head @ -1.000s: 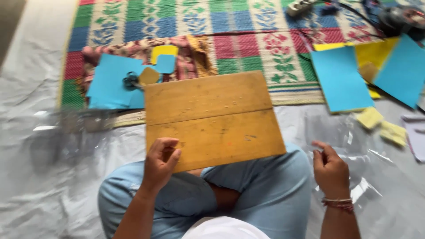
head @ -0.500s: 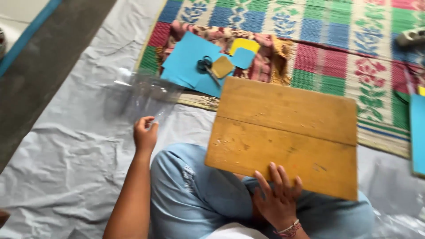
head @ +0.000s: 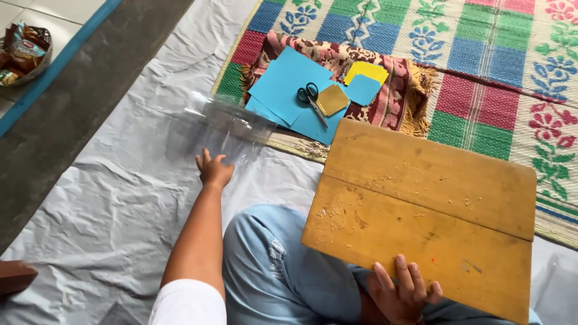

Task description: The person is sitting on the floor and arranging thin, transparent plastic sheets on a wooden board.

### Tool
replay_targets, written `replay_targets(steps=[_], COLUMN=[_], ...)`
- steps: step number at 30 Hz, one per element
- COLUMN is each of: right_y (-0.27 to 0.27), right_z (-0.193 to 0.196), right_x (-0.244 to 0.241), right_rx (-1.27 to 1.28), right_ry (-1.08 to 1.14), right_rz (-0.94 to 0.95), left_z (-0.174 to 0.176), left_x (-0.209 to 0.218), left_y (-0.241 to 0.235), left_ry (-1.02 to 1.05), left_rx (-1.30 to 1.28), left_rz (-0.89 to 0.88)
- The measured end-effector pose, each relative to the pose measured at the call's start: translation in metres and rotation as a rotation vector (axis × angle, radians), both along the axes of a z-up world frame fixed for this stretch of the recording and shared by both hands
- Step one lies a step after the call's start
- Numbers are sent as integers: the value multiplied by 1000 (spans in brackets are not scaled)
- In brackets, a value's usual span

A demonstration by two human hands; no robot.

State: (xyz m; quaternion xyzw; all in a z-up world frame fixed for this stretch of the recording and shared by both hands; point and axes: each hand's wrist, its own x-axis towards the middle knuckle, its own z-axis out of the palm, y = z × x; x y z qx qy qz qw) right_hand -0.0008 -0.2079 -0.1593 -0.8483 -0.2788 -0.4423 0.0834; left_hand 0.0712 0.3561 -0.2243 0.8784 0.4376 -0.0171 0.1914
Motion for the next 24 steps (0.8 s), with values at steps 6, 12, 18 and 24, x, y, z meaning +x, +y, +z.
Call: replay_targets(steps=[6, 12, 18, 24], right_y=[-1, 0, 4, 6], right_z=[-4, 2, 17, 22], right_x=[0, -2, -2, -6], right_rx=[-20, 8, -5, 9], right_ry=[18, 28, 18, 63], right_rz=[-18, -7, -22, -33], left_z=[-7, 88, 243, 273], left_x=[21, 26, 18, -3], left_y=[17, -17, -109, -199], left_ry=[-327, -826, -1110, -1127], left_rx=[-44, 238, 278, 282], left_rz=[-127, -167, -642, -932])
